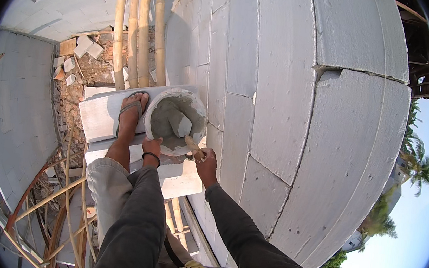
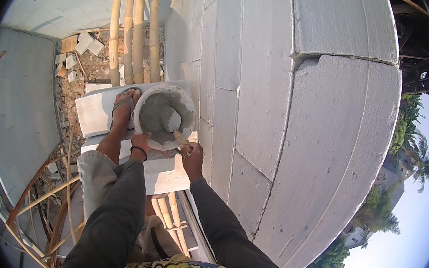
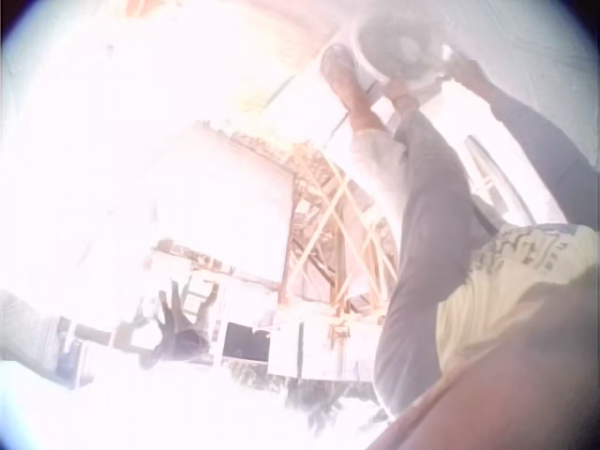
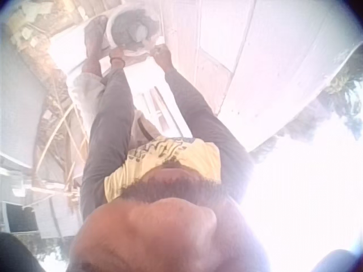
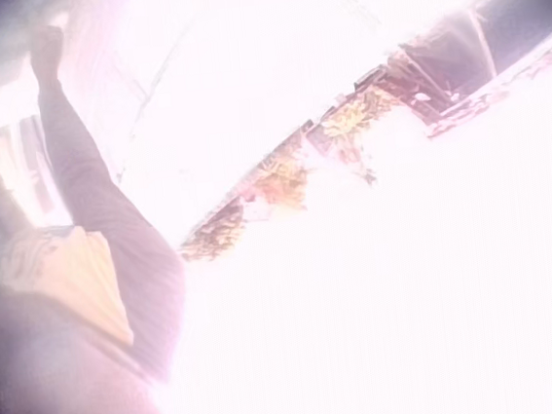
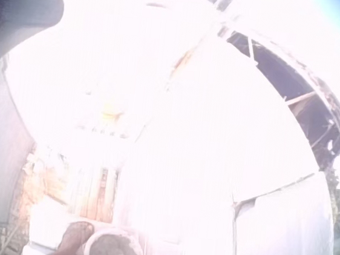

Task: The person applies mortar from a bucket onto lightweight concrete blocks using a trowel, then lifts and places a block onto the wall, aligning and pressing it into position before tapping it with a hammer to secure it.

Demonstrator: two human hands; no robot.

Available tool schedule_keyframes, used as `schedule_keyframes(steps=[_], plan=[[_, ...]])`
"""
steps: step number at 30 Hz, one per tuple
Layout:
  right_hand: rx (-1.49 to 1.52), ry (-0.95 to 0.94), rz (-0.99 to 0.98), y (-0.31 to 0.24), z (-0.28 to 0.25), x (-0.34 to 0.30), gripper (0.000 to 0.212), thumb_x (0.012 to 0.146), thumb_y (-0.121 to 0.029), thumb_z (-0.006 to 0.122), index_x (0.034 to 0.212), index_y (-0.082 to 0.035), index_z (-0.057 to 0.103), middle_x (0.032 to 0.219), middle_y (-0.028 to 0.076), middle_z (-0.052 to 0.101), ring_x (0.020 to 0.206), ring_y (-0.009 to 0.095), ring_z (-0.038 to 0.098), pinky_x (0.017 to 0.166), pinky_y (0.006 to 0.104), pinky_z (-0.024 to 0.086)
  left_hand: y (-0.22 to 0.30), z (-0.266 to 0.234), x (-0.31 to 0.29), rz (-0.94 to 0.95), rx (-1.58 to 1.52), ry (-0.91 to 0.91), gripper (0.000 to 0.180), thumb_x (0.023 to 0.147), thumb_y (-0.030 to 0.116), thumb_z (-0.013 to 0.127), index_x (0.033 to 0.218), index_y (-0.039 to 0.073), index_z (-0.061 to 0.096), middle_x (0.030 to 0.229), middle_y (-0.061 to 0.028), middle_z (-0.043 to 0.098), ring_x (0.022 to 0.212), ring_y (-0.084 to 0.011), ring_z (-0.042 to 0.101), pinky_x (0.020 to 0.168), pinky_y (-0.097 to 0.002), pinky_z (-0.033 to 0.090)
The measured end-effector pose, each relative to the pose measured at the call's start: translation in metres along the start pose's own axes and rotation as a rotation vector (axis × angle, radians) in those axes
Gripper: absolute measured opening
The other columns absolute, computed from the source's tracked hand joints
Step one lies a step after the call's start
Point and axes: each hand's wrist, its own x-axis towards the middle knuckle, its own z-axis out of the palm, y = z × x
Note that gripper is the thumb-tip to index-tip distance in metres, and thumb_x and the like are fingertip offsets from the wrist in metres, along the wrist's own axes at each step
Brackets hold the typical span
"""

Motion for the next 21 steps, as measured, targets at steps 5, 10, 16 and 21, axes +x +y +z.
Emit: schedule_keyframes(steps=[5, 10, 16, 21], plan=[[-0.148, -0.342, 0.005, -0.015, 0.001, 0.038, 0.054, 0.084, -0.039, 0.07, 0.101, 0.01, 0.054, 0.091, 0.031, 0.064, 0.092, 0.044, 0.065, 0.078, 0.0477, 0.051, 0.042, 0.016, -0.025, 0.133, 0.234, -0.079, 0.05, 0.07, -0.003, 0.067, 0.119, 0.0, 0.061, 0.108, -0.0168, 0.069, 0.099, -0.0284, 0.066, 0.087, -0.0379, 0.049], [-0.021, -0.402, 0.063, -0.053, -0.021, 0.023, 0.056, 0.084, -0.039, 0.07, 0.108, 0.009, 0.052, 0.093, 0.032, 0.064, 0.092, 0.044, 0.064, 0.078, 0.0466, 0.051, 0.08, 0.002, -0.04, 0.413, 0.241, -0.079, 0.044, 0.07, -0.004, 0.068, 0.113, -0.003, 0.061, 0.095, -0.0151, 0.068, 0.086, -0.0269, 0.066, 0.076, -0.0388, 0.053], [-0.29, -0.224, -0.107, -0.129, -0.122, -0.037, 0.058, 0.081, -0.03, 0.073, 0.114, 0.011, 0.048, 0.097, 0.031, 0.064, 0.098, 0.039, 0.065, 0.085, 0.0462, 0.051, 0.186, 0.006, -0.141, 0.784, 0.51, -0.071, 0.05, 0.069, -0.005, 0.065, 0.119, -0.002, 0.059, 0.094, -0.0154, 0.069, 0.09, -0.0289, 0.067, 0.082, -0.0364, 0.051], [-0.393, -0.135, -0.179, -0.132, -0.147, -0.06, 0.052, 0.082, -0.024, 0.071, 0.112, 0.012, 0.047, 0.095, 0.029, 0.065, 0.094, 0.04, 0.065, 0.082, 0.046, 0.053, 0.186, -0.003, -0.164, 0.796, 0.483, -0.064, 0.045, 0.071, -0.005, 0.061, 0.117, -0.002, 0.059, 0.101, -0.0161, 0.068, 0.097, -0.0278, 0.065, 0.084, -0.0363, 0.05]])
